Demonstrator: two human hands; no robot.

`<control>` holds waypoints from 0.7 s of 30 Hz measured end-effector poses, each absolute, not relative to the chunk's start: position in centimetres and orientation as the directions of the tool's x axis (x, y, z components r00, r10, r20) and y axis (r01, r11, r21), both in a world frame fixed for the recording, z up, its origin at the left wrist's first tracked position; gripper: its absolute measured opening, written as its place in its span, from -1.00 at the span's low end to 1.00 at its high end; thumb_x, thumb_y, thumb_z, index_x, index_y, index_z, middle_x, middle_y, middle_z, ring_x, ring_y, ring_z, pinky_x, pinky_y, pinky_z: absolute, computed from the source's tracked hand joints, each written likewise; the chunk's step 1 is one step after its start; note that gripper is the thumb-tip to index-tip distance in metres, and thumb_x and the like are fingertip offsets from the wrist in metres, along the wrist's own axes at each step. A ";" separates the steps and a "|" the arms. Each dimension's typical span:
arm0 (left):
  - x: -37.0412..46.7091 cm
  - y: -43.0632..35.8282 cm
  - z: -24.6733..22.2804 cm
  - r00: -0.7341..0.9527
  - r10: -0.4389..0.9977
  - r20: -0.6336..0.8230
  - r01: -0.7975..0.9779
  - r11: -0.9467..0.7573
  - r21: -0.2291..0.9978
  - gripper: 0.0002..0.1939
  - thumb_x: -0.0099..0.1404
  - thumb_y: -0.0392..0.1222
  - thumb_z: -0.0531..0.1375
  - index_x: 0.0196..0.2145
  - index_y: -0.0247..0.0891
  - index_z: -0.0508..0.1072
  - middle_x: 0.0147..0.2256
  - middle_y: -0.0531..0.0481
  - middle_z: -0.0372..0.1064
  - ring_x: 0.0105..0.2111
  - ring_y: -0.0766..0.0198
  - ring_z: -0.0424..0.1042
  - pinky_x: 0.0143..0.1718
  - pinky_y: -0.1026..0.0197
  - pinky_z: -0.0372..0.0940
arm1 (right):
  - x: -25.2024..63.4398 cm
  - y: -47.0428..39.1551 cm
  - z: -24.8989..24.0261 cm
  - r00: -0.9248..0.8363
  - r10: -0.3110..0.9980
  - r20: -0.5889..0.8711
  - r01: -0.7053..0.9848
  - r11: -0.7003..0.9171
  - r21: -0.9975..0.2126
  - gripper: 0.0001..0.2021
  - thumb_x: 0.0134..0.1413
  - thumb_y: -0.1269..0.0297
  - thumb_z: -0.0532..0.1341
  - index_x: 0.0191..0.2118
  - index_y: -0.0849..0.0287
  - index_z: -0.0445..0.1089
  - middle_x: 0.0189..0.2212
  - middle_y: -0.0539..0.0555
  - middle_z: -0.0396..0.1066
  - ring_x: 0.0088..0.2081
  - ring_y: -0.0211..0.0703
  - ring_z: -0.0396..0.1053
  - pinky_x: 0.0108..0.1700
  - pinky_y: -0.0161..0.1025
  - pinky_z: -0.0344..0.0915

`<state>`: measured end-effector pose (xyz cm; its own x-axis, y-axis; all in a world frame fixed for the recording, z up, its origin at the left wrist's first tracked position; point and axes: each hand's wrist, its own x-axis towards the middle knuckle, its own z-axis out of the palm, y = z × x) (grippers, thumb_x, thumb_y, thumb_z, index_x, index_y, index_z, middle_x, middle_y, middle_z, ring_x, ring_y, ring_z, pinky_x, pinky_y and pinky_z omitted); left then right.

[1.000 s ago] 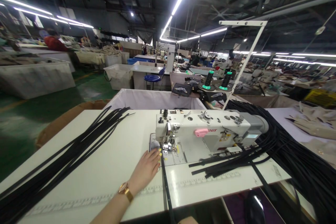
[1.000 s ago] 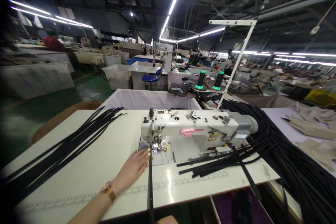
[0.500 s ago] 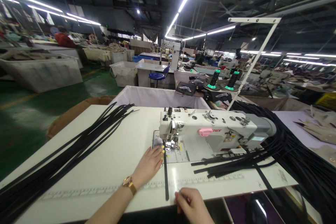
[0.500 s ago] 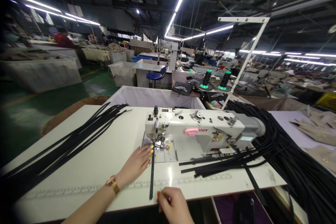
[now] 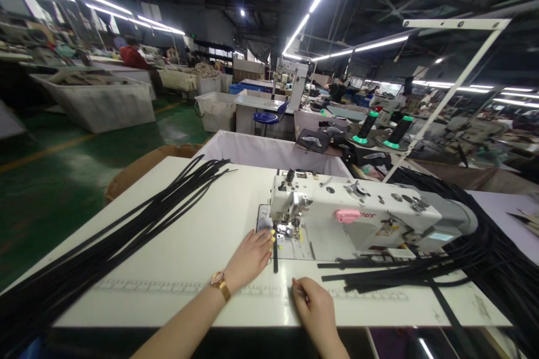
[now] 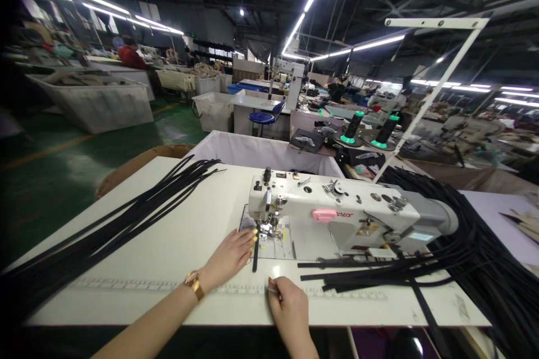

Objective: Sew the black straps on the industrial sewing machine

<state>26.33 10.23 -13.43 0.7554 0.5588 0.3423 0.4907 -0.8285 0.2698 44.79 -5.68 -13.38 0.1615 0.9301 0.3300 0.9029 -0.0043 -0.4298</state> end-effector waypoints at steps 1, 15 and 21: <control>26.3 10.2 -13.5 0.755 0.558 0.344 0.490 -0.829 0.270 -0.61 0.43 -0.18 -0.01 0.16 -0.19 0.32 0.20 -0.08 0.25 0.23 0.04 0.16 0.24 -0.20 0.05 | 44.8 -5.7 -13.3 0.160 0.930 0.331 0.903 -0.002 -0.430 -0.62 0.31 0.12 0.02 -0.52 0.14 0.27 -0.62 -0.02 0.32 -0.57 -0.27 0.27 -0.46 -0.32 0.03; 26.4 10.2 -13.2 0.768 0.554 0.320 0.499 -0.832 0.242 -0.62 0.44 -0.18 -0.01 0.15 -0.19 0.33 0.22 -0.06 0.23 0.23 0.04 0.16 0.24 -0.17 0.05 | 44.6 -5.8 -13.1 0.167 0.935 0.312 0.906 -0.021 -0.423 -0.61 0.31 0.14 0.00 -0.52 0.15 0.27 -0.62 -0.02 0.31 -0.57 -0.27 0.26 -0.47 -0.30 -0.02; 26.6 10.3 -13.1 0.766 0.560 0.315 0.510 -0.829 0.230 -0.62 0.42 -0.20 0.00 0.15 -0.19 0.33 0.21 -0.06 0.24 0.22 0.03 0.18 0.22 -0.16 0.08 | 44.7 -5.7 -13.2 0.157 0.941 0.301 0.907 -0.017 -0.421 -0.65 0.30 0.18 0.02 -0.51 0.14 0.28 -0.61 -0.02 0.33 -0.55 -0.27 0.27 -0.46 -0.29 -0.03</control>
